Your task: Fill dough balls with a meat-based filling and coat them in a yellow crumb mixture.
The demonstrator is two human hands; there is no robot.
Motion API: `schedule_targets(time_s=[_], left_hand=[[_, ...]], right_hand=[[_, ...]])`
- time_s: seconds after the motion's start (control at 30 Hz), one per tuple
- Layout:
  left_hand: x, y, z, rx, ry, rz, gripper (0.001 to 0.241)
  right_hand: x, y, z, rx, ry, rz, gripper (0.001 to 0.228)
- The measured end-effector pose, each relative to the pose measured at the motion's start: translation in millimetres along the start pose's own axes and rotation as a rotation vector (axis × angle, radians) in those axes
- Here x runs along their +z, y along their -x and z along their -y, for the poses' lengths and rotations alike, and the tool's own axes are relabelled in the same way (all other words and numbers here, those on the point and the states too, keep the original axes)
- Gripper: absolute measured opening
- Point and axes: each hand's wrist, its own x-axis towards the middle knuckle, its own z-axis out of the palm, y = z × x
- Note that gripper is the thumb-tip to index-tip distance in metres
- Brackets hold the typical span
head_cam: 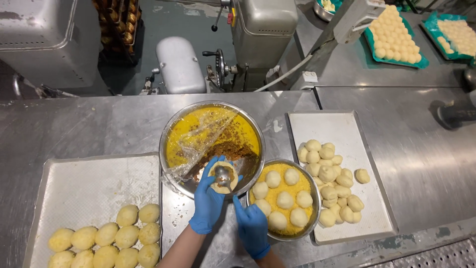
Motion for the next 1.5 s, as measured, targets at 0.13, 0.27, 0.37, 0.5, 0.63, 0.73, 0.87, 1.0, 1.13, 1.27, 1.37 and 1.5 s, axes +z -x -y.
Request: schedule_targets(time_s=[0.13,0.27,0.37,0.5,0.63,0.73,0.87,1.0,1.13,1.27,1.37,1.5], left_hand=[[-34.5,-9.6,0.8,0.024,-0.023,-0.036,0.06],[-43.1,-6.0,-17.2,0.076,-0.204,-0.094,0.06],[-46.2,7.3,-19.3,0.089,-0.308,-0.064,0.062],[-11.6,19.3,-35.3,0.032,-0.286,0.057,0.063],[21.4,37.1,-41.9,-0.001,-0.293,0.08,0.065],[34.1,46.5,-29.2,-0.017,-0.31,0.144,0.068],[47.7,57.9,-9.5,-0.074,-0.365,0.245,0.071],[59.9,73.2,6.4,-0.163,-0.361,0.3,0.07],[79.8,90.5,16.1,-0.229,-0.362,0.337,0.069],[78.3,98.6,26.4,-0.316,-0.404,0.326,0.063],[62.0,96.6,43.5,-0.292,-0.584,0.336,0.058],[49.2,97.7,66.6,-0.223,-0.915,0.444,0.057]], right_hand=[[-9.0,-26.4,-8.9,0.067,-0.052,-0.022,0.053],[1.0,-63.5,-61.3,0.366,-0.104,-0.135,0.022],[23.0,-90.1,-103.0,0.472,-0.007,-0.015,0.017],[-8.4,-132.1,-85.1,0.22,0.352,-0.158,0.044],[-45.3,-102.9,-47.1,0.126,0.079,-0.327,0.022],[-85.3,-87.2,-13.8,-0.147,-0.269,-0.244,0.022],[-97.9,-57.3,-21.5,-0.298,-0.252,-0.341,0.032],[-104.2,-20.9,-36.0,-0.313,-0.188,-0.348,0.033],[-118.4,10.2,-40.6,-0.25,-0.222,-0.371,0.039],[-142.9,38.5,-32.8,-0.128,-0.205,-0.325,0.033],[-152.5,54.1,-16.6,0.103,-0.35,-0.344,0.026],[-152.5,69.3,1.5,0.666,-0.736,-0.239,0.017]])
